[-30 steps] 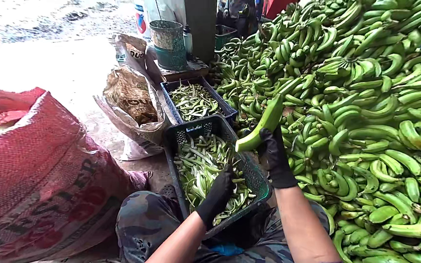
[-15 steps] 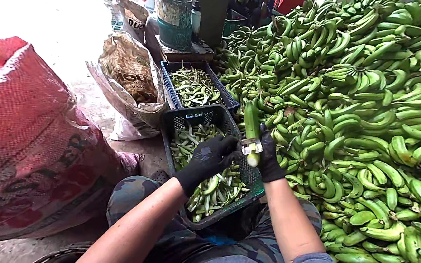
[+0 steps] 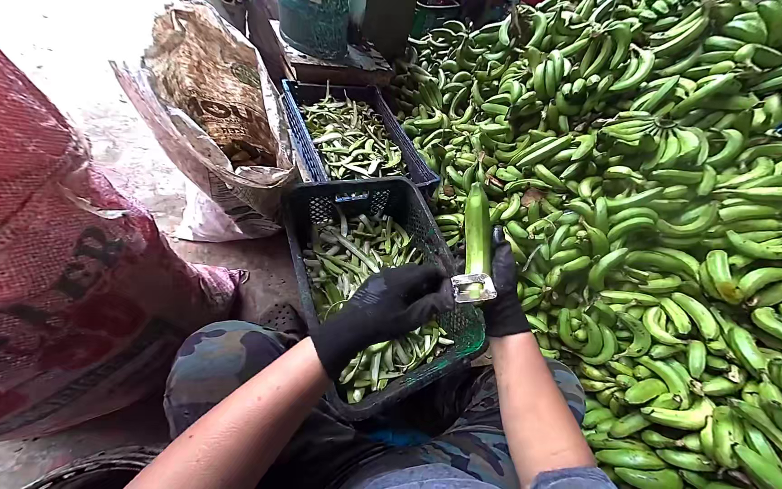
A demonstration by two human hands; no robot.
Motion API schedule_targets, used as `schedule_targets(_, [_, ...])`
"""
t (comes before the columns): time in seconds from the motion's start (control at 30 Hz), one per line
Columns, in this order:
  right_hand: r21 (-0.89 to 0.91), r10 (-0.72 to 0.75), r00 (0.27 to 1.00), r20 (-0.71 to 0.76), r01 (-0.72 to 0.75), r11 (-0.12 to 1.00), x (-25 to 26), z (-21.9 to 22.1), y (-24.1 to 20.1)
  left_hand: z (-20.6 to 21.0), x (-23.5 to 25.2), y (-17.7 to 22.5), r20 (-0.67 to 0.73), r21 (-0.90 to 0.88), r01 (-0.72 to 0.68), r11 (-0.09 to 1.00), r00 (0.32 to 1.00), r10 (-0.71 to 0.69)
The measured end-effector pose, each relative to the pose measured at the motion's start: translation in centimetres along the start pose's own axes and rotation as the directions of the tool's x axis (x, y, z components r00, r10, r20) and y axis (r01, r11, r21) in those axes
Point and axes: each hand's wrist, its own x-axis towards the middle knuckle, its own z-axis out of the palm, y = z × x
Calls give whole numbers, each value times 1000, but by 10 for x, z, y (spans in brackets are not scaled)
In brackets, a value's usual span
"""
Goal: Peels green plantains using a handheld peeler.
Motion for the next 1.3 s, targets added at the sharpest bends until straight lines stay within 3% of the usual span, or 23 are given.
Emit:
schedule_targets(0.1, [-10,-10,996,85,11,1000,-6,5,14,2,11,-10,-127,257,4,966,991,30])
schedule_targets(0.17, [11,61,983,174,-64,998,-15,9,33,-11,23,-12,-283,389,116,914,959,-2])
schedule_targets(0.3, [53,209,942,263,-231,972,-35,14,39,-43,37,-11,-518,286,344,894,841,-158])
schedule_targets(0.37, [69,225,939,260,-251,966,-30,5,35,-47,32,-6,-503,202,304,931,848,-168])
schedule_targets(0.5, [-107,-39,995,97,49,993,-9,-7,15,-16,9,5,-271,97,118,988,959,-88])
schedule_targets(0.6, [-317,-237,971,29,234,919,-2,-12,7,8,-4,11,-160,17,29,999,987,-26])
schedule_targets(0.7, [-230,-164,986,23,165,959,-7,-7,9,16,-2,9,-128,87,24,996,992,-12])
schedule_targets(0.77, [-143,-108,989,100,122,982,-15,-7,23,11,5,-2,-149,175,39,984,989,-12])
schedule_targets(0.87, [-3,35,962,269,-36,999,-19,-5,53,-12,19,-21,-334,270,160,950,940,-63])
schedule_targets(0.93, [46,151,915,374,-181,982,-27,6,49,-33,27,-28,-468,216,300,929,867,-172])
schedule_targets(1.0, [107,163,898,409,-225,968,-24,5,47,-43,28,-24,-512,157,305,939,839,-187])
schedule_targets(1.07, [79,44,949,311,-72,994,-17,0,41,-35,22,-13,-441,91,235,968,881,-172])
schedule_targets(1.13, [-45,-117,985,124,123,991,-12,4,27,-15,14,-3,-317,3,187,982,932,-176])
schedule_targets(1.2, [-128,-231,972,-44,224,966,-8,9,12,10,10,4,-242,-53,153,987,957,-162])
schedule_targets(1.3, [-70,-301,922,-243,292,954,4,26,-13,30,4,15,-241,-53,121,991,962,-130])
